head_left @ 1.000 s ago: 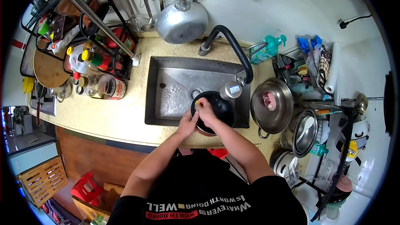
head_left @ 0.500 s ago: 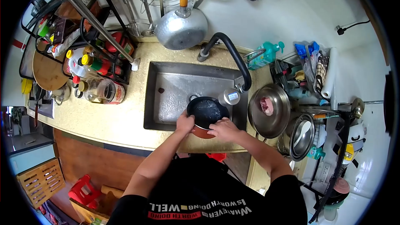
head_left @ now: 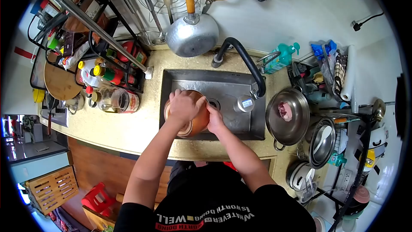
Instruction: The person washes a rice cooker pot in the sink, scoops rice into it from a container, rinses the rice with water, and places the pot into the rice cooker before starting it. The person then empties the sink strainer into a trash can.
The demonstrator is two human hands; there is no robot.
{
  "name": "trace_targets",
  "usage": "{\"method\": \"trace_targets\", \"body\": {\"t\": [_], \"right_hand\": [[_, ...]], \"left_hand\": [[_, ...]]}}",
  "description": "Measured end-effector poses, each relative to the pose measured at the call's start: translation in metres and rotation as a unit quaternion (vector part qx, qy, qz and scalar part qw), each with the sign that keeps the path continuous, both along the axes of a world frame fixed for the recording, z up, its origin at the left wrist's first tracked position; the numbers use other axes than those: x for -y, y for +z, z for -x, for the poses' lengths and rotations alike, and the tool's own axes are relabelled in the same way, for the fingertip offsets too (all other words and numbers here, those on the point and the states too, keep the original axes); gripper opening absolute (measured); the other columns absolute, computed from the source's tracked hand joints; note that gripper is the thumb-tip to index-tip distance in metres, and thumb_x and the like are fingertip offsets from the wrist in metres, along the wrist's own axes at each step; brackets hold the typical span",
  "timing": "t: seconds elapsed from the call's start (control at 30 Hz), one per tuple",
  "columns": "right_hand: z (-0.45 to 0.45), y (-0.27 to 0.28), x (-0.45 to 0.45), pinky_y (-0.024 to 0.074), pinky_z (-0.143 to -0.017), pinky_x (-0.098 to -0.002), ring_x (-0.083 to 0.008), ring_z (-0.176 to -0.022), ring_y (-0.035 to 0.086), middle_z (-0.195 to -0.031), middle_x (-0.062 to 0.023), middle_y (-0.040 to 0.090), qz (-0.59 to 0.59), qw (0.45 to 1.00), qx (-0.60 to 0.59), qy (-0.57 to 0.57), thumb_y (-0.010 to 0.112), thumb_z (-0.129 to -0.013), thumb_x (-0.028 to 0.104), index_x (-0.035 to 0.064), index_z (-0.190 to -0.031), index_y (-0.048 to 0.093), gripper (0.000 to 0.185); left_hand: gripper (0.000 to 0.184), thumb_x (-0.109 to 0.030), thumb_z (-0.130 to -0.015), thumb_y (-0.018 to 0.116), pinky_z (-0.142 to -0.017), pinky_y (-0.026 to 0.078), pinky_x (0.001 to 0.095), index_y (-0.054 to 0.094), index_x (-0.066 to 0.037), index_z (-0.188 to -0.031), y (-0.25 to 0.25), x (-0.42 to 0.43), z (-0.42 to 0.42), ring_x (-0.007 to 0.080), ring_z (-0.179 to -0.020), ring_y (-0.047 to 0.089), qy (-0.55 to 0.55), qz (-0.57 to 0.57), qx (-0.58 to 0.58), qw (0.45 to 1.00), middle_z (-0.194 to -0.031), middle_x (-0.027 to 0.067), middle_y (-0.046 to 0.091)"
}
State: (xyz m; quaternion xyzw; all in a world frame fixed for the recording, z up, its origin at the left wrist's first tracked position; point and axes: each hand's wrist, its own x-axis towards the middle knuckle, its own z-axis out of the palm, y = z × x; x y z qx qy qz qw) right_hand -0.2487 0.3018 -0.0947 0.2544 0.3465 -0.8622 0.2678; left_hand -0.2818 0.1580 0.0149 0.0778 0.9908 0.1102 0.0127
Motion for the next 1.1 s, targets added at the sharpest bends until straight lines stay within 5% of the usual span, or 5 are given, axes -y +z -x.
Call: {"method": "trace_targets", "body": {"t": [0.2,0.37,0.67,0.97,1.1], "right_hand": [[-0.007,0.019,-0.013,0.0443,-0.102,-0.0397,-0.0221,-0.118,0.056,-0.132,-0.0073,0.058,0.092,0.995,0.018,-0.036,0.054,-0.1,0.035,0.007,-0.132,0.053,0.043],[-0.024,0.046,-0.058,0.0499,-0.067,-0.0343,-0.0168,-0.07,0.063,-0.076,-0.0093,0.066,-0.47,0.801,-0.332,0.165,0.069,-0.089,0.025,0.006,-0.085,0.064,0.02],[-0.048,0.049,-0.113,0.0428,-0.07,-0.0347,-0.018,-0.07,0.059,-0.066,0.0002,0.057,-0.59,0.299,-0.666,0.344,0.059,-0.079,0.021,0.0149,-0.07,0.056,0.012],[-0.051,0.035,-0.15,0.0281,-0.109,-0.0516,-0.0316,-0.099,0.065,-0.105,-0.0207,0.068,-0.707,0.222,-0.501,0.447,0.045,-0.092,0.053,-0.0011,-0.093,0.07,0.06],[-0.014,0.026,-0.115,0.0469,-0.089,-0.0486,-0.0358,-0.102,0.064,-0.105,-0.0218,0.068,-0.56,0.478,-0.267,0.622,0.047,-0.09,0.032,0.0043,-0.101,0.07,0.037]], "left_hand": [[0.055,-0.056,-0.093,0.048,-0.087,0.038,0.0422,0.074,-0.007,-0.094,0.025,-0.023,0.005,0.0301,-0.096,0.056,-0.025,0.001,0.01,1.0,-0.093,0.0123,0.069],[0.063,-0.057,-0.094,0.044,-0.094,0.044,0.0457,0.063,-0.004,-0.121,-0.015,-0.028,-0.026,0.0369,-0.115,0.054,0.125,-0.146,0.088,0.977,-0.109,0.0205,0.066],[0.05,-0.026,-0.094,0.048,-0.096,0.052,0.0532,0.042,0.005,-0.132,-0.103,-0.043,-0.054,0.0377,-0.112,0.06,0.298,-0.703,0.582,0.28,-0.126,0.0221,0.055],[0.028,0.009,-0.082,0.044,-0.082,0.059,0.0488,0.047,0.008,-0.11,-0.136,-0.082,-0.067,0.0376,-0.09,0.064,0.364,-0.674,0.524,0.373,-0.105,0.021,0.057],[0.042,0.011,-0.08,0.046,-0.073,0.061,0.0481,0.047,0.002,-0.121,-0.119,-0.101,-0.072,0.0351,-0.085,0.065,0.309,-0.679,0.425,0.513,-0.106,0.0192,0.057]]}}
